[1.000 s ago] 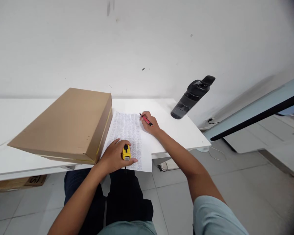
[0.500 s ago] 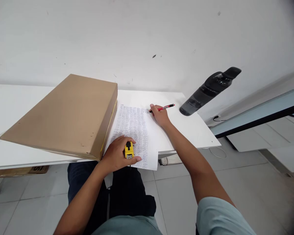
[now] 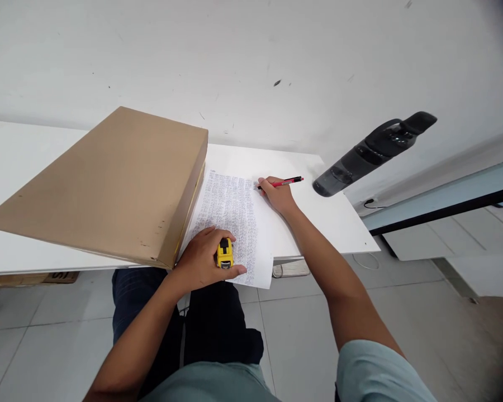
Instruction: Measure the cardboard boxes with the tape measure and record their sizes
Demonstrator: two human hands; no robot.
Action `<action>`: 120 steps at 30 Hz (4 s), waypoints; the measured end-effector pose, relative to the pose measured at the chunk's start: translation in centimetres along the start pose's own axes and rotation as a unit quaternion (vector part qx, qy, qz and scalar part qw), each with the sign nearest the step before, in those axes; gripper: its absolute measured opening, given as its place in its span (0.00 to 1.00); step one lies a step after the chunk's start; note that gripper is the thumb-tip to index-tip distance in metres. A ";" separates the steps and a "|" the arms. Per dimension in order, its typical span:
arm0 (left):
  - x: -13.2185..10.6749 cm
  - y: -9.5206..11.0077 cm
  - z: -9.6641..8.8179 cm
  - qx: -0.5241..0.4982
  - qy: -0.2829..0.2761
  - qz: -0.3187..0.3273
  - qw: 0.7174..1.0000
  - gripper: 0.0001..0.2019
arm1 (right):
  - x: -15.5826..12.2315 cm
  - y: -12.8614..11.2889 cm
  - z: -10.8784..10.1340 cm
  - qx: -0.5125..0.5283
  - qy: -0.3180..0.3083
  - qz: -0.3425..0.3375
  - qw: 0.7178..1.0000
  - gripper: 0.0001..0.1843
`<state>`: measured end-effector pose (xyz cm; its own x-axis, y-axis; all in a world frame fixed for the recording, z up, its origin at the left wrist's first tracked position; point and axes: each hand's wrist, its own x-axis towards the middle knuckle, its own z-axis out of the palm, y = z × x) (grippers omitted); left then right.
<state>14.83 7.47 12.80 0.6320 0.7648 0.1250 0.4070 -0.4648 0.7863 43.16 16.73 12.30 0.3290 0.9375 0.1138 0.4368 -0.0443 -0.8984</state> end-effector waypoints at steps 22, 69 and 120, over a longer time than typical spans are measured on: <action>0.0 0.3 0.1 -0.009 -0.011 -0.006 1.000 0.27 | 0.4 0.9 -0.2 -0.008 0.022 -0.005 1.000 0.15; -0.2 0.8 0.1 -0.014 -0.005 -0.017 1.000 0.29 | -1.1 0.1 -0.2 -0.061 0.072 -0.003 0.996 0.18; -17.7 5.4 -9.7 0.472 0.265 0.308 0.782 0.12 | -24.6 -9.5 6.7 0.339 -0.336 -0.091 0.874 0.25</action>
<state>-0.56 -4.21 20.68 0.6399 0.2272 0.7341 0.5962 -0.7495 -0.2877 25.26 -3.59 15.22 -0.3588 0.9095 0.2100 -0.2401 0.1275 -0.9623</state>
